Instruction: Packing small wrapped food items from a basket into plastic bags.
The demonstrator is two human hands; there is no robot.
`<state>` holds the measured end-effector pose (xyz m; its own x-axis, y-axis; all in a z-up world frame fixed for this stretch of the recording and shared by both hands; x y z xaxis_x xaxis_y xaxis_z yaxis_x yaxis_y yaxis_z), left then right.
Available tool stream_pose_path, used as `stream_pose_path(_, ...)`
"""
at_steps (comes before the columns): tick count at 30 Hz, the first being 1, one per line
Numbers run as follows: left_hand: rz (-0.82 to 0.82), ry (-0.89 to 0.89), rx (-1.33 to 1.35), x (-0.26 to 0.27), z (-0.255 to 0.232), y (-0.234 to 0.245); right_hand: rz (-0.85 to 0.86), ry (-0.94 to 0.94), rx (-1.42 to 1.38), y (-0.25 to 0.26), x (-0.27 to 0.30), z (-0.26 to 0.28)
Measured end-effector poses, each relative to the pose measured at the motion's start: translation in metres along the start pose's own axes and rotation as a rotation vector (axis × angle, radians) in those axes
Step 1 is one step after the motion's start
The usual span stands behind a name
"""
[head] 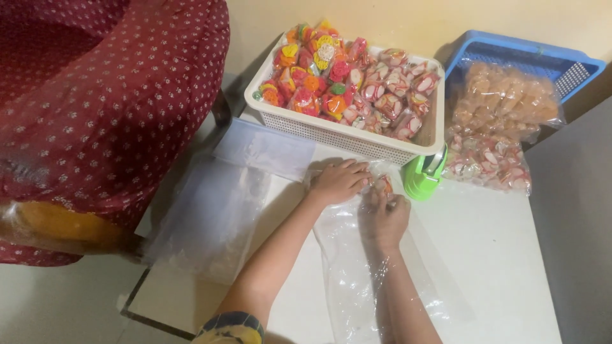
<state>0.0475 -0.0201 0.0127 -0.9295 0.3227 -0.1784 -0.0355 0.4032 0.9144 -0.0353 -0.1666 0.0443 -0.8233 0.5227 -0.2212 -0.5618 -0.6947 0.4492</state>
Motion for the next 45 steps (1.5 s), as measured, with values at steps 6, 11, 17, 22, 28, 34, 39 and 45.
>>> stream_pose_path(6,-0.020,0.004,-0.010,-0.002,0.003,-0.003,0.158,0.013,0.279,-0.026,-0.020,-0.023)
stream_pose_path(11,0.008,0.004,-0.041,-0.001,0.006,-0.005,0.325,0.121,0.338,-0.040,-0.030,-0.045)
stream_pose_path(17,0.015,-0.005,-0.023,0.001,0.000,0.000,0.309,0.024,0.437,-0.040,-0.036,-0.038)
stream_pose_path(22,-0.026,-0.050,-0.031,-0.007,-0.004,0.003,0.286,0.096,0.476,-0.051,-0.044,-0.050)
stream_pose_path(28,-0.006,-0.115,0.010,-0.029,-0.021,-0.001,0.235,0.199,0.457,-0.059,-0.045,-0.051)
stream_pose_path(34,0.079,-0.133,-0.009,-0.021,-0.038,0.007,0.153,0.452,0.632,-0.072,-0.047,-0.052)
stream_pose_path(39,0.106,-0.150,-0.084,-0.022,-0.032,-0.007,0.133,0.882,0.778,-0.102,-0.042,-0.065)
stream_pose_path(45,0.086,-0.143,0.028,-0.024,-0.030,0.004,0.331,0.178,0.383,-0.043,-0.028,-0.025)
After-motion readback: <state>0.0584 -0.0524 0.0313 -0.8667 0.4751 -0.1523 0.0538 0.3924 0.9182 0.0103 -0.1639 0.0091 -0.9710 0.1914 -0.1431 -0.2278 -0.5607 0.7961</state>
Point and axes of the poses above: each hand's wrist, its own x-axis away from the middle knuckle, its own y-axis out of the back of the hand, z = x × y, the point moved 6 cm from there along -x, towards the middle knuckle, and after that the axes turned 9 degrees about -z, right-handed, at the moved point
